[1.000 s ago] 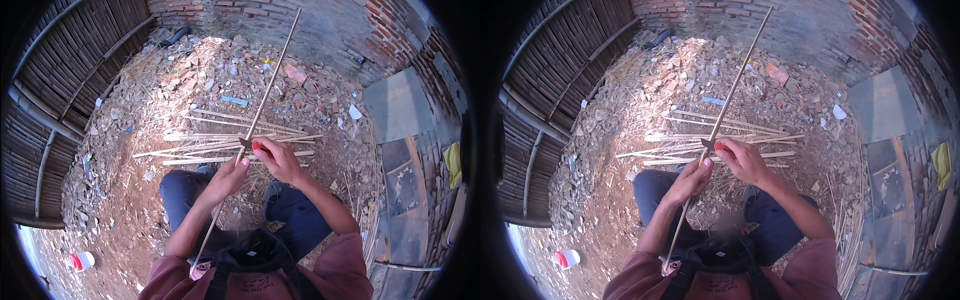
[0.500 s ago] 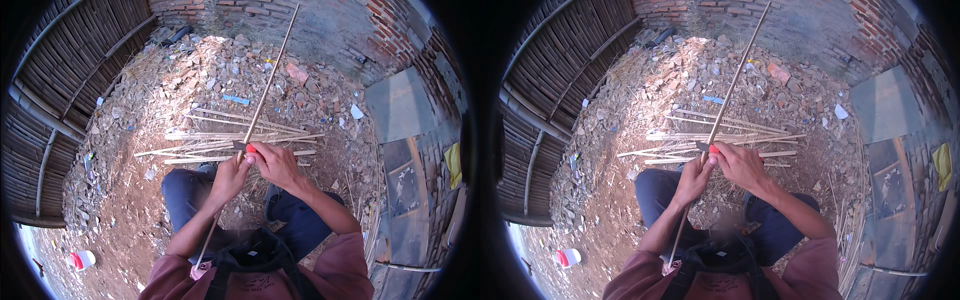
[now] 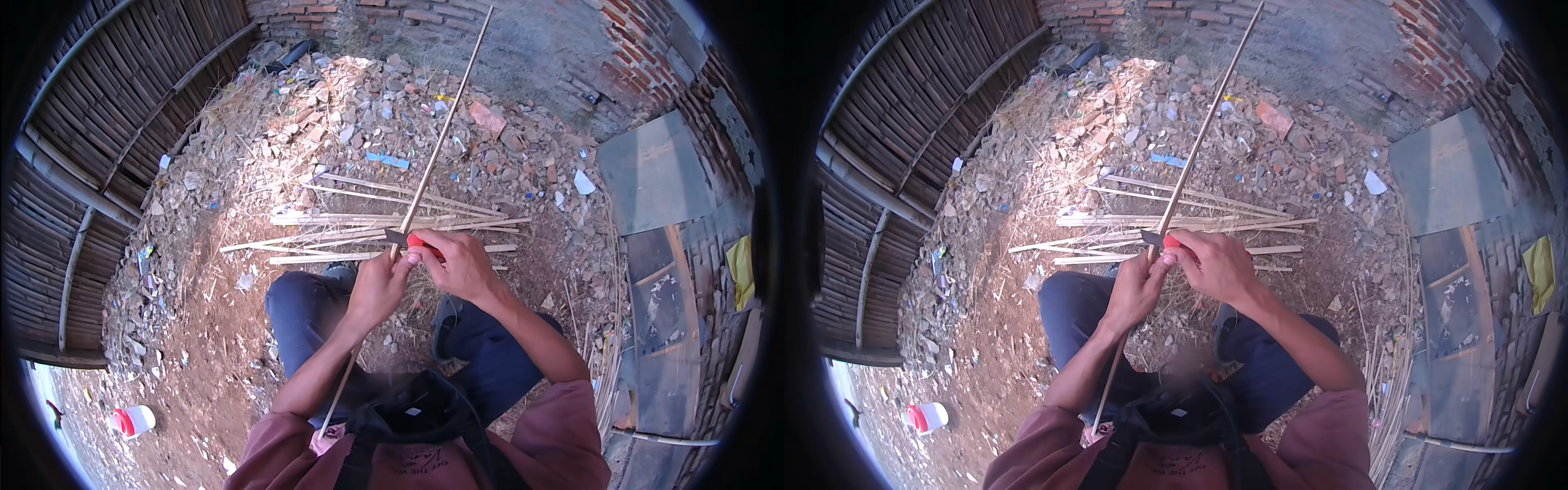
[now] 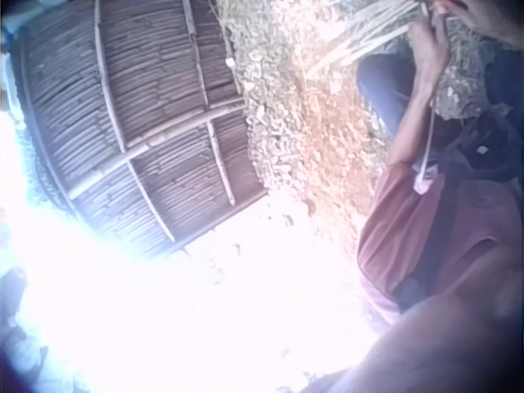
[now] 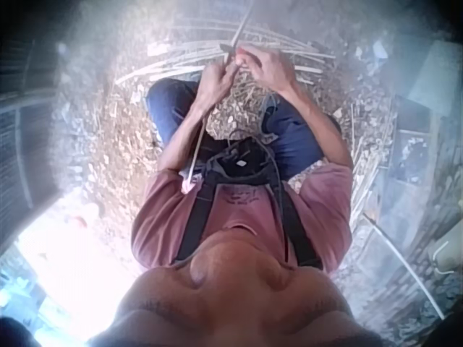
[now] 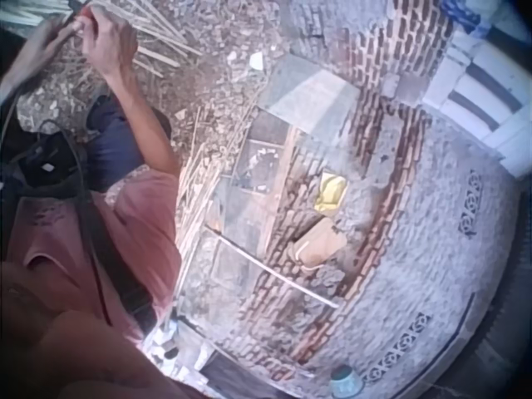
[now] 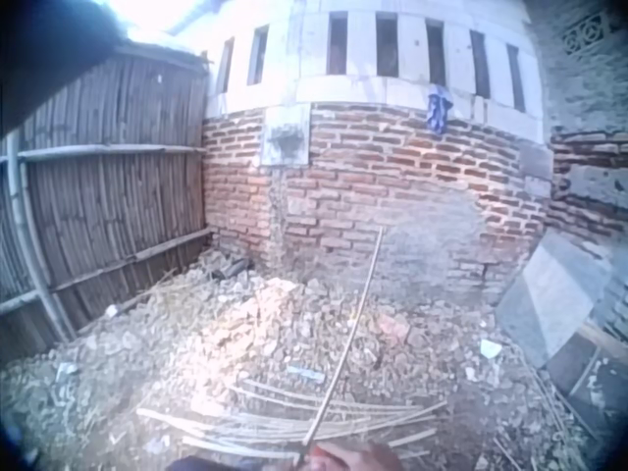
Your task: The person shaves a thin strip of bamboo using a utility knife while sitting on the ground outdoors, repeatedly drawing the blade along the length of the wood.
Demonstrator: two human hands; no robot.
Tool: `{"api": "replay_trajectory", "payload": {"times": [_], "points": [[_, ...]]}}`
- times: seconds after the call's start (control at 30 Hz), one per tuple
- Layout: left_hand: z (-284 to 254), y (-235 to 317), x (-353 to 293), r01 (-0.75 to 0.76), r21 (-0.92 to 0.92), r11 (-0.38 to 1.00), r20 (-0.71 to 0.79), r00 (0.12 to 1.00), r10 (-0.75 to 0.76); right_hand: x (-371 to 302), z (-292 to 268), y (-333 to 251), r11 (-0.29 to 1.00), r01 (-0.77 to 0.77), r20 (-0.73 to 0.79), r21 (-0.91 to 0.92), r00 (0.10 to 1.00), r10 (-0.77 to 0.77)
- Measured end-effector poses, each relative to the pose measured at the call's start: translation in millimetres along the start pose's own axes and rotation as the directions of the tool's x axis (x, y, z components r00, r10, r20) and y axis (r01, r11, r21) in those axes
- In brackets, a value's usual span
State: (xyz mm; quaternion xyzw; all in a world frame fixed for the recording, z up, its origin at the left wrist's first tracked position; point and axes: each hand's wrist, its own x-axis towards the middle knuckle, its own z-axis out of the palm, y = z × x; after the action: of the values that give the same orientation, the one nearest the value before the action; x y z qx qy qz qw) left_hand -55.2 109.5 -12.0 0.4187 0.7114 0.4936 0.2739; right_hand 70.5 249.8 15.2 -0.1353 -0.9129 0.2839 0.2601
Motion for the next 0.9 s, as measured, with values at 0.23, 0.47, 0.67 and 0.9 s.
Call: {"api": "replay_trajectory", "payload": {"times": [0.23,0.47,0.67,0.9], "points": [[-1.2,1.6,-0.1,0.095,-0.092,0.991,0.058,0.994,-0.089,-3.1,-3.9,-12.4,0.994,-0.046,0.051,-0.100,0.997,0.052],[2.8,-3.7,-0.6,0.077,-0.078,0.994,0.013,0.997,-0.076,-8.9,5.4,-20.3,0.985,-0.060,-0.069,-0.159,0.996,0.050],[8.4,-4.3,6.3,0.174,-0.031,0.984,0.020,0.985,-0.174,-0.2,5.6,-10.4,0.957,-0.134,-0.120,-0.258,0.987,0.106],[0.9,-4.9,9.9,0.130,-0.219,0.967,0.065,0.991,-0.118,10.4,-9.6,-3.9,0.986,-0.132,-0.040,-0.105,0.991,0.128]]}}
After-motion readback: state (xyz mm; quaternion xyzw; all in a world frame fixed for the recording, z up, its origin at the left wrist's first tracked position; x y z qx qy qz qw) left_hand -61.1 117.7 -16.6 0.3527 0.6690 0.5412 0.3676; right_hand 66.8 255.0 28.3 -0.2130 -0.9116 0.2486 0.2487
